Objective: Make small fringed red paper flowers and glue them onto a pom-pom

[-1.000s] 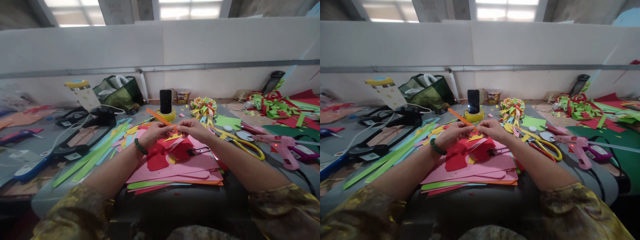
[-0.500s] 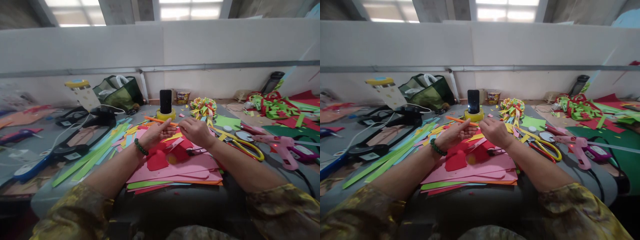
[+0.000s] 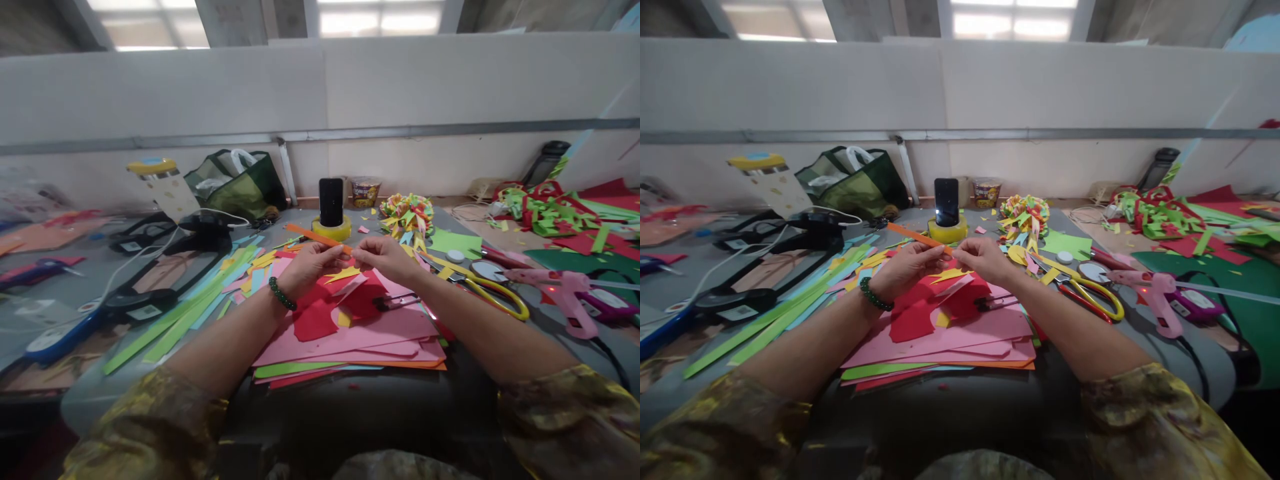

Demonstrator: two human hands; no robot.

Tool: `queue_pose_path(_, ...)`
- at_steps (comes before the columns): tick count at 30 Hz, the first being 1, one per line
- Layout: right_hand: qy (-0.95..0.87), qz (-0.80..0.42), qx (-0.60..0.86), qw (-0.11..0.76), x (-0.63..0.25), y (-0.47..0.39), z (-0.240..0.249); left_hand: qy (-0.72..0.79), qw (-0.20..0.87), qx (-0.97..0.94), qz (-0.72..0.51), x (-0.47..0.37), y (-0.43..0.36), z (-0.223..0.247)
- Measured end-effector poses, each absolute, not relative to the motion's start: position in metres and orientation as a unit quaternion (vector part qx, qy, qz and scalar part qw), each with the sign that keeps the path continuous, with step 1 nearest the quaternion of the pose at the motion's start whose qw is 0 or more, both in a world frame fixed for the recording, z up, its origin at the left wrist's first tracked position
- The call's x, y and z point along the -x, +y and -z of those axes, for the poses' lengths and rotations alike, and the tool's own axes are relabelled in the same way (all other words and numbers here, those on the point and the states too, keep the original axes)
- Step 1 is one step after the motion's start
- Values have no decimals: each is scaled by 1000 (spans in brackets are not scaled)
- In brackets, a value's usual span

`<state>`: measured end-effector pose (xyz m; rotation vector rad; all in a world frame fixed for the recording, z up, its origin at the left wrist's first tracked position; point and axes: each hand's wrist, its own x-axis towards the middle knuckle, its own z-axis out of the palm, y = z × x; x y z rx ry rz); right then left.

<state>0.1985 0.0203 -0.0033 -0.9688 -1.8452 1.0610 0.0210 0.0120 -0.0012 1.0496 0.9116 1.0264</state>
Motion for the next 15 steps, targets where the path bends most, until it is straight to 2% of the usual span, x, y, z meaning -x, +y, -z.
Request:
queue_pose_path(5, -726, -416, 412, 362, -200, 19, -2, 406, 635, -460, -470, -20, 13, -1)
queue_pose_path(10, -786, -251, 436, 359, -223, -3, -50, 414, 634, -454, -469, -17, 16, -4)
queue_pose_path(13, -811, -86, 509, 273, -250, -27, -75, 420, 639, -454, -457, -16, 17, -6)
queue_pose_path(15, -795, -3, 588, 150, -273, -43, -74, 418, 643, -455, -452, -16, 17, -8)
